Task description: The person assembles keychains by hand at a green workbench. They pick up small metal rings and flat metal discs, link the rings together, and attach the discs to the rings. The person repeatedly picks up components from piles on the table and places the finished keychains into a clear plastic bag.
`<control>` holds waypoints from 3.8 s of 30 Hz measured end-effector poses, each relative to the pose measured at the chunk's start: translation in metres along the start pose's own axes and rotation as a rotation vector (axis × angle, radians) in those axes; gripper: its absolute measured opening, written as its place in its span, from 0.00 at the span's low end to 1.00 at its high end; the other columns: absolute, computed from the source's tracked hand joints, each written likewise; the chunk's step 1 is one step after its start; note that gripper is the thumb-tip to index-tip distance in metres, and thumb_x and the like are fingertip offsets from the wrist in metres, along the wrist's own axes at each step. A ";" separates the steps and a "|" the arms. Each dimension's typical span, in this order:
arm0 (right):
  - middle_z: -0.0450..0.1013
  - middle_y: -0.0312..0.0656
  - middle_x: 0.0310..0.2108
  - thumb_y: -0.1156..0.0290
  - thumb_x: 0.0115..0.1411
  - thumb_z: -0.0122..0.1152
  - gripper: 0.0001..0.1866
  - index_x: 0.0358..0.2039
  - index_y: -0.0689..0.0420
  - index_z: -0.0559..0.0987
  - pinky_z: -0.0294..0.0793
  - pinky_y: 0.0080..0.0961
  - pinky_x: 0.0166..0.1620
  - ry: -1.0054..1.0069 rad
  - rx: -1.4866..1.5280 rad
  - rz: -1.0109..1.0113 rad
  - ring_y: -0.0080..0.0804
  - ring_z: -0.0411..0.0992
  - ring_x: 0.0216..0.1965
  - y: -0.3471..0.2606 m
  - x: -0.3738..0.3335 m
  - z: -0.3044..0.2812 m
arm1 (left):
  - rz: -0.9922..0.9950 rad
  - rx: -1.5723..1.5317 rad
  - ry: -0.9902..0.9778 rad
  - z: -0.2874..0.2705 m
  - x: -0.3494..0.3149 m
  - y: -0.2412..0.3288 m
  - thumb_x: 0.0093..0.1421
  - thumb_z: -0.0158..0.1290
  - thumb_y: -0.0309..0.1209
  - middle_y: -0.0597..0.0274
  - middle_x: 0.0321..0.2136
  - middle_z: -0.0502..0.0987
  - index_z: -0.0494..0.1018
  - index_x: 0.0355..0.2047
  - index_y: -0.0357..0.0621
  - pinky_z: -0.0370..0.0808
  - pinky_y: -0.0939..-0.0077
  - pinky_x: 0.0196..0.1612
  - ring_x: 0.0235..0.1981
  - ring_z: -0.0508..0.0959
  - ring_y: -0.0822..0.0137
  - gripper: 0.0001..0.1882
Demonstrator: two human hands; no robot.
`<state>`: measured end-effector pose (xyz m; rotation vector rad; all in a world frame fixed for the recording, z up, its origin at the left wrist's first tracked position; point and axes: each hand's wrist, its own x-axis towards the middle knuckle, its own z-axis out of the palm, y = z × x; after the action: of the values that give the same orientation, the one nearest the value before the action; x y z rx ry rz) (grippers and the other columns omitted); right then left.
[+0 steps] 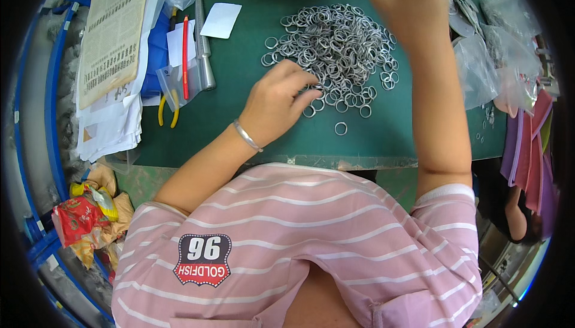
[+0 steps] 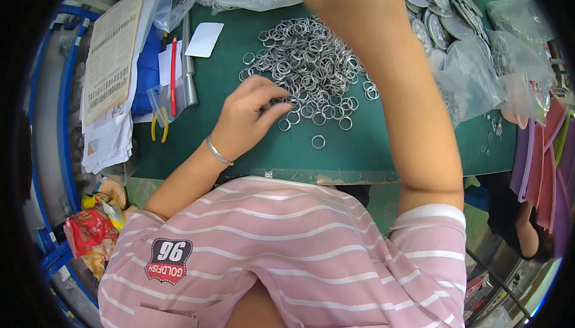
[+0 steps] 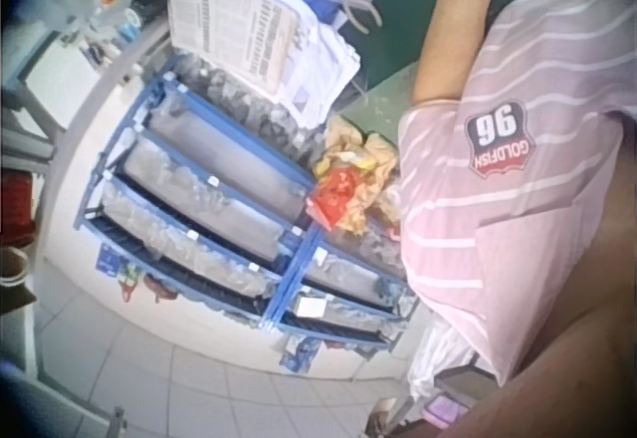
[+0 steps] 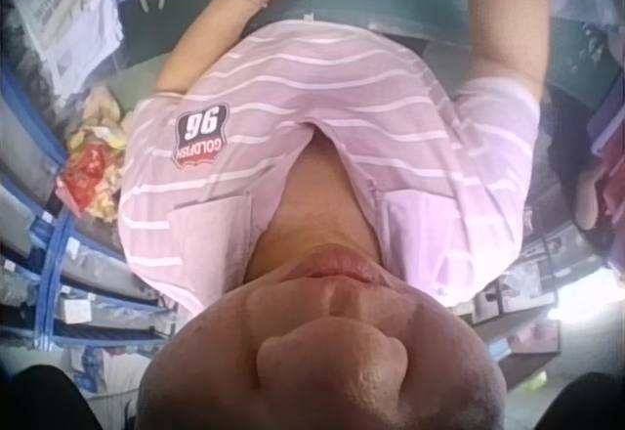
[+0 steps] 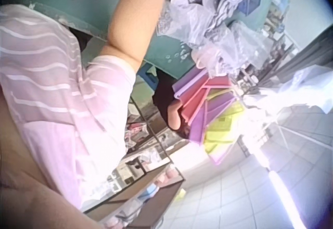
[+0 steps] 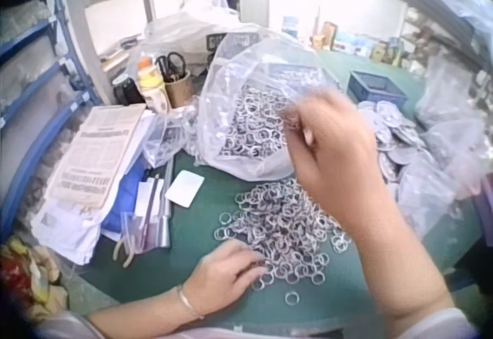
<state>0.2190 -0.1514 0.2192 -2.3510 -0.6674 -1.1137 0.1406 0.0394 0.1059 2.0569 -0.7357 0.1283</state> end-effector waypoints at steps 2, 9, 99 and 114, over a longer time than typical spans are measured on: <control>0.71 0.48 0.22 0.76 0.49 0.61 0.03 0.24 0.60 0.75 0.70 0.35 0.27 -0.197 0.132 0.022 0.47 0.71 0.25 -0.017 -0.037 -0.013 | 0.031 0.060 -0.024 0.007 -0.001 -0.002 0.49 0.62 0.24 0.60 0.28 0.73 0.77 0.31 0.39 0.72 0.76 0.27 0.24 0.75 0.66 0.08; 0.70 0.43 0.24 0.75 0.51 0.61 0.03 0.28 0.59 0.77 0.73 0.37 0.32 -0.530 0.021 0.475 0.45 0.73 0.29 -0.041 -0.145 -0.012 | -0.475 -0.500 -0.172 0.011 0.005 0.005 0.55 0.57 0.22 0.58 0.27 0.78 0.74 0.31 0.36 0.76 0.80 0.27 0.24 0.79 0.71 0.04; 0.68 0.38 0.28 0.76 0.44 0.56 0.09 0.29 0.56 0.79 0.72 0.31 0.34 -0.626 0.137 0.047 0.36 0.70 0.31 -0.010 -0.135 -0.016 | 0.166 0.148 -0.198 0.000 0.031 -0.015 0.46 0.61 0.22 0.55 0.30 0.73 0.75 0.30 0.39 0.73 0.68 0.33 0.30 0.75 0.56 0.10; 0.69 0.41 0.30 0.79 0.47 0.59 0.05 0.27 0.59 0.76 0.71 0.31 0.37 -0.765 0.349 0.145 0.40 0.70 0.35 -0.004 -0.121 -0.016 | -0.089 0.107 -0.179 -0.014 0.027 -0.007 0.49 0.59 0.23 0.56 0.24 0.76 0.77 0.29 0.39 0.72 0.71 0.28 0.24 0.76 0.60 0.06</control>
<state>0.1402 -0.1850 0.1325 -2.4159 -0.8346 0.0148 0.1692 0.0411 0.1185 2.2207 -0.7580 -0.0699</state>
